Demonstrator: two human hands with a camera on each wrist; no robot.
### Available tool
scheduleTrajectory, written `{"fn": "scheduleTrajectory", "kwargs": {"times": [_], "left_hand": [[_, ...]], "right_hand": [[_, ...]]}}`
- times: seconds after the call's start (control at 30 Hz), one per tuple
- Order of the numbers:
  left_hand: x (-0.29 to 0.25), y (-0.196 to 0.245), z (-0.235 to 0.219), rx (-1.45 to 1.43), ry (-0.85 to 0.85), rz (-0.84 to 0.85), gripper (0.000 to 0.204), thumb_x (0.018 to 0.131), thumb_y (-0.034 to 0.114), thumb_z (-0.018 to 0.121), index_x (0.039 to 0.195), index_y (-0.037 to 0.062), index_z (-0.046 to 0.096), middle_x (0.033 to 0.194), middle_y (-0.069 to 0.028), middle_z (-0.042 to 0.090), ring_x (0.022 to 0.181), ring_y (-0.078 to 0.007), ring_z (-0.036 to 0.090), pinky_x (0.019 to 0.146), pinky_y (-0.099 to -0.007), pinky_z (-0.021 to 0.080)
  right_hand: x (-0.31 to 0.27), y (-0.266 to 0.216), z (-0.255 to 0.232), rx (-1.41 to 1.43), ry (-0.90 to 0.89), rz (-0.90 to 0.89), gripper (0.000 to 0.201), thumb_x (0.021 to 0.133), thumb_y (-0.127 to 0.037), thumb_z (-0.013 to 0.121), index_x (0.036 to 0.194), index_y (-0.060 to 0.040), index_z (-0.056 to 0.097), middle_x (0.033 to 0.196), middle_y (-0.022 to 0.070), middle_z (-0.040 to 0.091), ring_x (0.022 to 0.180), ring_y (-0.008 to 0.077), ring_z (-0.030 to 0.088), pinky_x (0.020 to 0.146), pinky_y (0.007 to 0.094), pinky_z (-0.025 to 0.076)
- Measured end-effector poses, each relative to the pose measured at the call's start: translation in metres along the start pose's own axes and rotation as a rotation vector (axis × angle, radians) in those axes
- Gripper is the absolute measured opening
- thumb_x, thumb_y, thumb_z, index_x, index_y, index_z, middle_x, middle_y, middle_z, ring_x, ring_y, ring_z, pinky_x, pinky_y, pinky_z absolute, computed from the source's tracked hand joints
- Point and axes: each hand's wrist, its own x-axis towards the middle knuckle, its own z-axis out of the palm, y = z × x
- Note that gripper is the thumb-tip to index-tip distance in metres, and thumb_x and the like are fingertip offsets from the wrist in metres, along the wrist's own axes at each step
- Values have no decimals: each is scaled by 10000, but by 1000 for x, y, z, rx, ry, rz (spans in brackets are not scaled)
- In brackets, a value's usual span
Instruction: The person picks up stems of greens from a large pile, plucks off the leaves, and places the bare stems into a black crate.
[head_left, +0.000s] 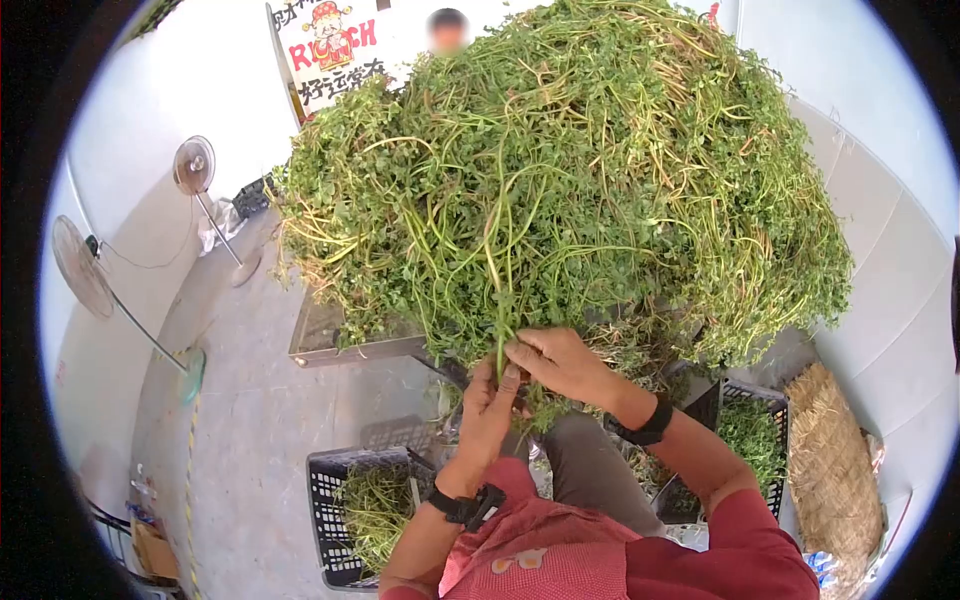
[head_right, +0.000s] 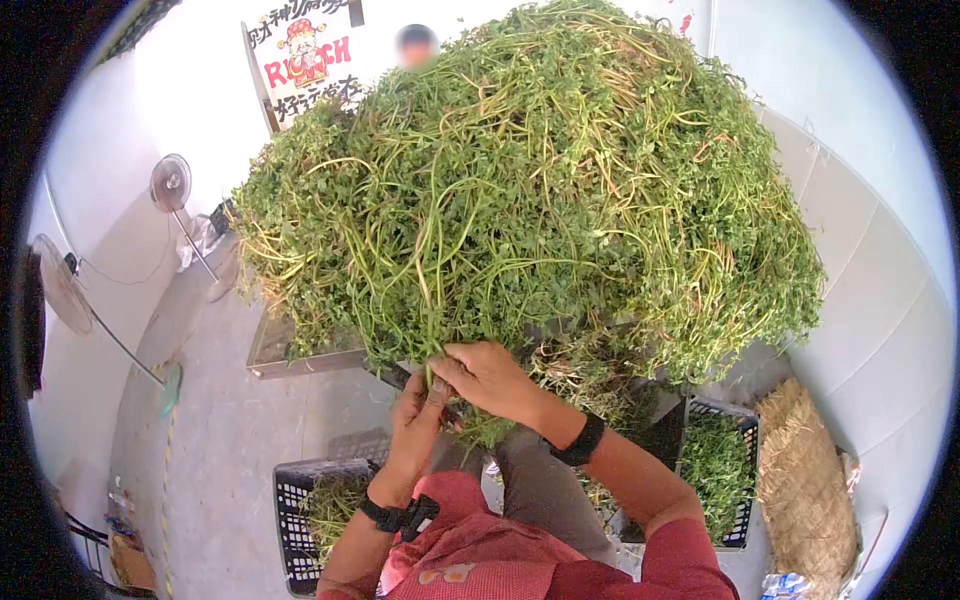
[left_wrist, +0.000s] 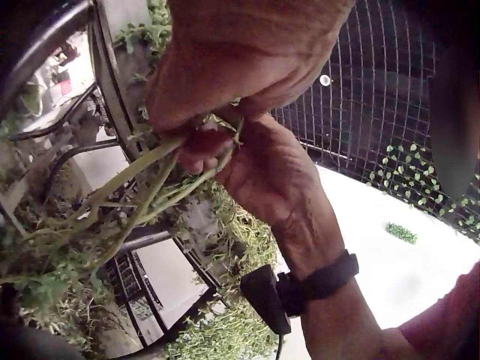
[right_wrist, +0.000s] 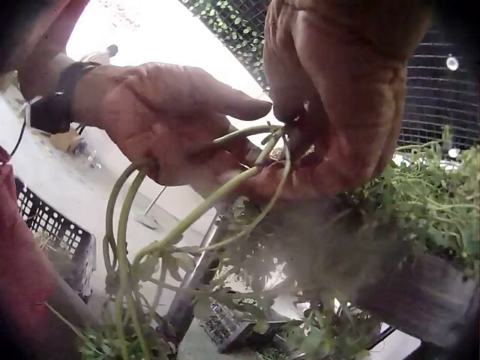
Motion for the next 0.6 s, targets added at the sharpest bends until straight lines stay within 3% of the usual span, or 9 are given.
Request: {"fn": "scheduleTrajectory", "kwargs": {"times": [0.07,0.2,0.27,0.3,0.37,0.43,0.53,0.57,0.6], "left_hand": [[1,1,1,3,20,-11,388,928,256,517,1239,46,419,1020,-36,554,791,-77,536,552,-218,445],[4,-14,-5,-40,13,0,274,929,239,518,1114,37,509,873,-22,599,624,-51,501,514,-193,395],[3,-15,-8,-46,19,38,254,932,233,512,1086,33,539,868,-33,623,586,-46,491,507,-188,387],[0,-8,-7,-96,26,-55,242,934,224,506,1076,35,557,884,-51,638,575,-43,480,504,-184,381],[-4,-7,-5,-151,31,-153,233,937,215,499,1066,37,575,900,-70,654,564,-39,470,502,-179,376],[-5,-9,-5,-131,13,-154,252,946,223,477,1091,43,578,896,-83,670,542,-36,450,501,-174,366],[-10,-6,-1,-73,22,-182,272,957,230,446,1099,42,580,882,-74,671,539,-33,442,501,-176,362],[-12,-8,-1,-75,23,-182,272,957,230,446,1099,42,580,882,-74,671,539,-33,442,501,-176,362],[-15,-13,-2,-67,3,-187,283,961,239,434,1095,38,582,851,-62,664,534,-32,431,490,-180,350]], "right_hand": [[5,6,-2,-261,55,-142,386,907,-360,468,803,-12,598,611,136,567,560,308,562,531,385,431],[6,11,3,-500,155,-304,333,879,-336,505,788,-36,618,646,149,566,601,336,568,549,406,444],[7,-6,-17,-466,83,-261,161,808,-180,590,822,-23,626,635,118,532,556,247,548,539,356,448],[14,-15,-29,-529,295,-379,176,808,-152,608,935,-41,657,687,99,589,617,206,588,576,322,474],[32,-31,-43,-211,649,-198,231,817,-209,616,971,-36,620,766,138,605,695,254,612,625,319,488],[62,-26,-53,-198,792,-293,373,794,-251,639,1085,-27,572,789,143,611,716,251,618,640,326,490],[95,-18,-49,-379,876,-82,487,755,-290,674,1157,-58,529,800,144,611,713,290,610,635,357,489],[96,-15,-51,-333,701,104,497,735,-306,686,1111,-8,555,766,155,603,705,308,604,628,378,489],[100,-9,-50,-333,696,109,497,735,-306,686,1111,-8,555,766,155,603,705,308,604,628,378,489]]}}
